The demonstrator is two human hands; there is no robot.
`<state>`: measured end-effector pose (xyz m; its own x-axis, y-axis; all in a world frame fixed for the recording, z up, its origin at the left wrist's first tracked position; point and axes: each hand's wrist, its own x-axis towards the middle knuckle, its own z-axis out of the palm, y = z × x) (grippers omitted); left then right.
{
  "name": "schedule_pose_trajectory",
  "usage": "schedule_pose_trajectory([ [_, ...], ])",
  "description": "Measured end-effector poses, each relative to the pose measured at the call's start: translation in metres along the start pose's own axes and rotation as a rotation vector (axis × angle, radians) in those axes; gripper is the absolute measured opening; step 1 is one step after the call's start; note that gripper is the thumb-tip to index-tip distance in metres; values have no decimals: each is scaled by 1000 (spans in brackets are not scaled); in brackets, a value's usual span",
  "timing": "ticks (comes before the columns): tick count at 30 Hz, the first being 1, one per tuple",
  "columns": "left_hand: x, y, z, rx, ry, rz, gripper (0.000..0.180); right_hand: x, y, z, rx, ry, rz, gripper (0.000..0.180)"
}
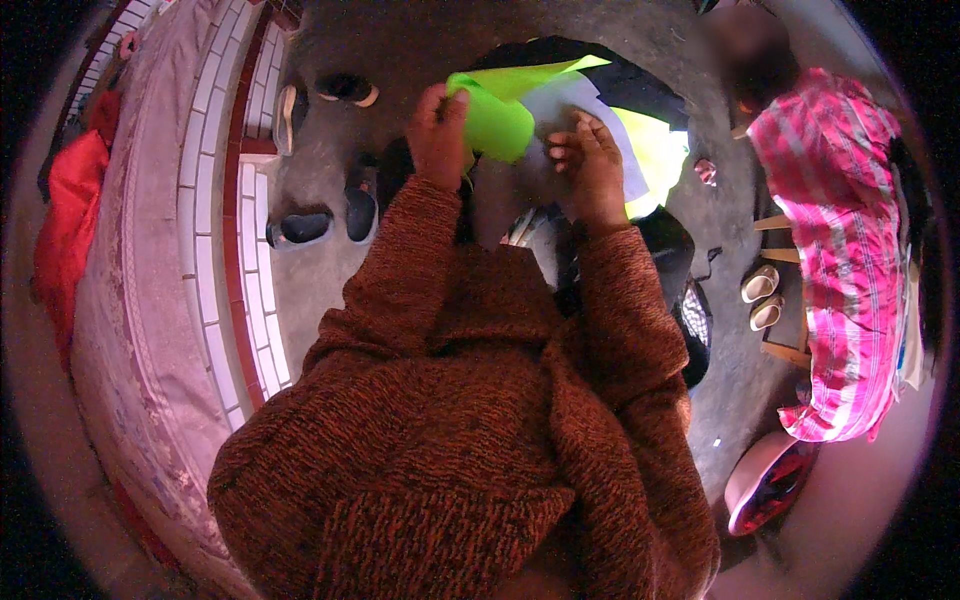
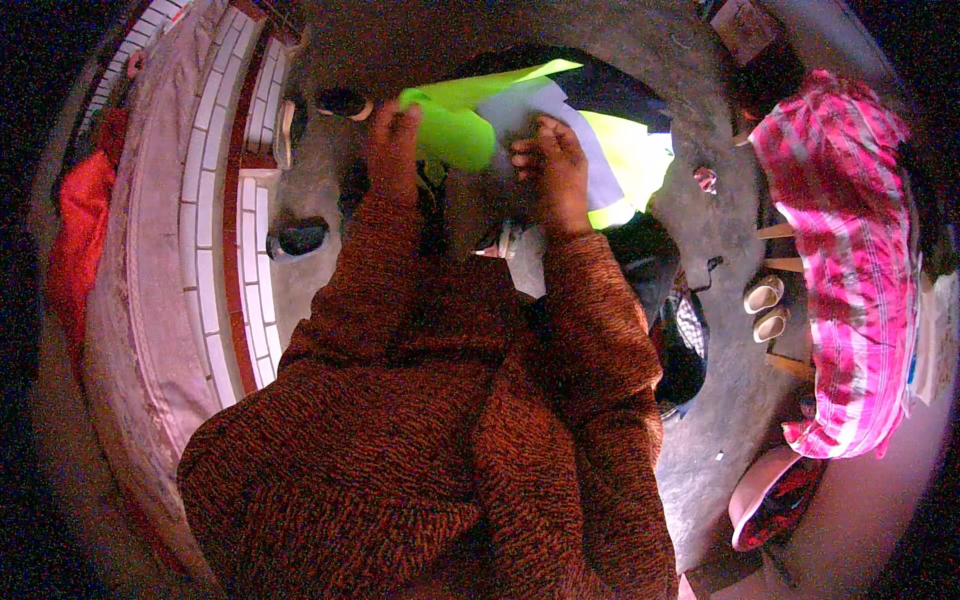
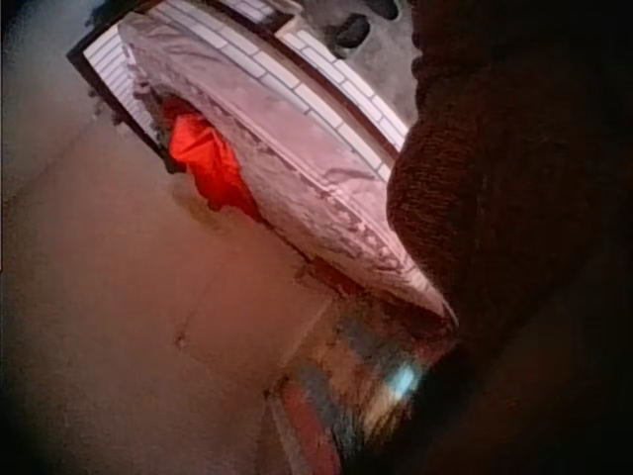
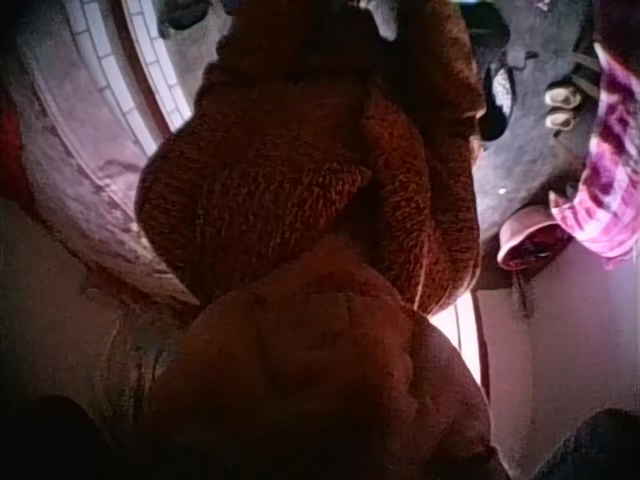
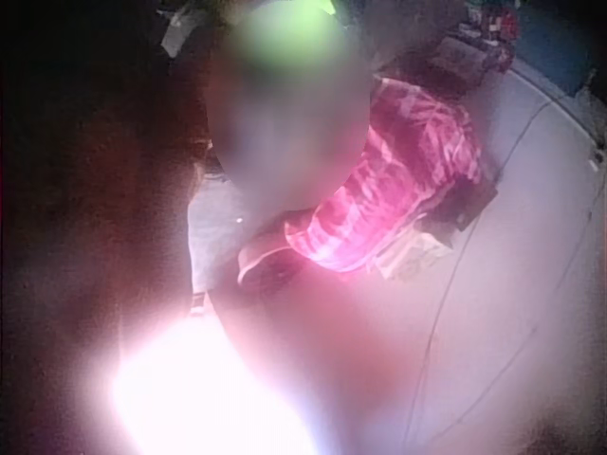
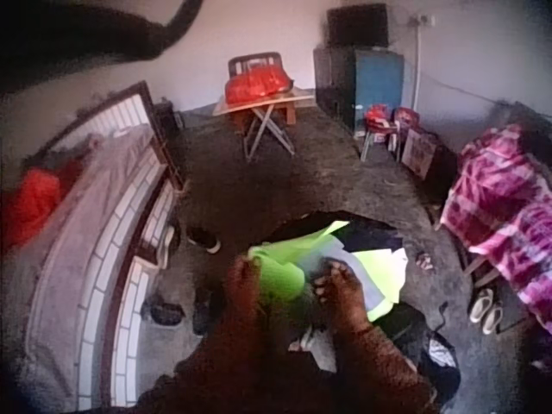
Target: The person is folding various pieces of clothing, including a neon green jacket, a white shirt, and a dark blue garment. They handle each item individually, folding them neatly and stacking them on their lap.
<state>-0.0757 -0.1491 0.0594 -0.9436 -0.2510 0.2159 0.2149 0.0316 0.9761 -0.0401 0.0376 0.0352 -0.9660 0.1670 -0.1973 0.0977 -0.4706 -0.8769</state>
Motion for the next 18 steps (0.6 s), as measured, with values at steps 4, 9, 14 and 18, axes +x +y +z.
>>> schedule_pose_trajectory([
  [4,18,15,-23,-127,75,-7,26,1,2,-7,44,-39,2,36],
  [9,11,44,-28,-274,-39,-25,25,-8,-7,-5,-37,-236,59,50],
  [14,-7,68,-16,-370,-353,-154,27,-35,-19,20,42,-548,213,79],
  [18,-23,84,-10,-500,-628,-295,30,-49,-27,30,268,-538,303,96],
])
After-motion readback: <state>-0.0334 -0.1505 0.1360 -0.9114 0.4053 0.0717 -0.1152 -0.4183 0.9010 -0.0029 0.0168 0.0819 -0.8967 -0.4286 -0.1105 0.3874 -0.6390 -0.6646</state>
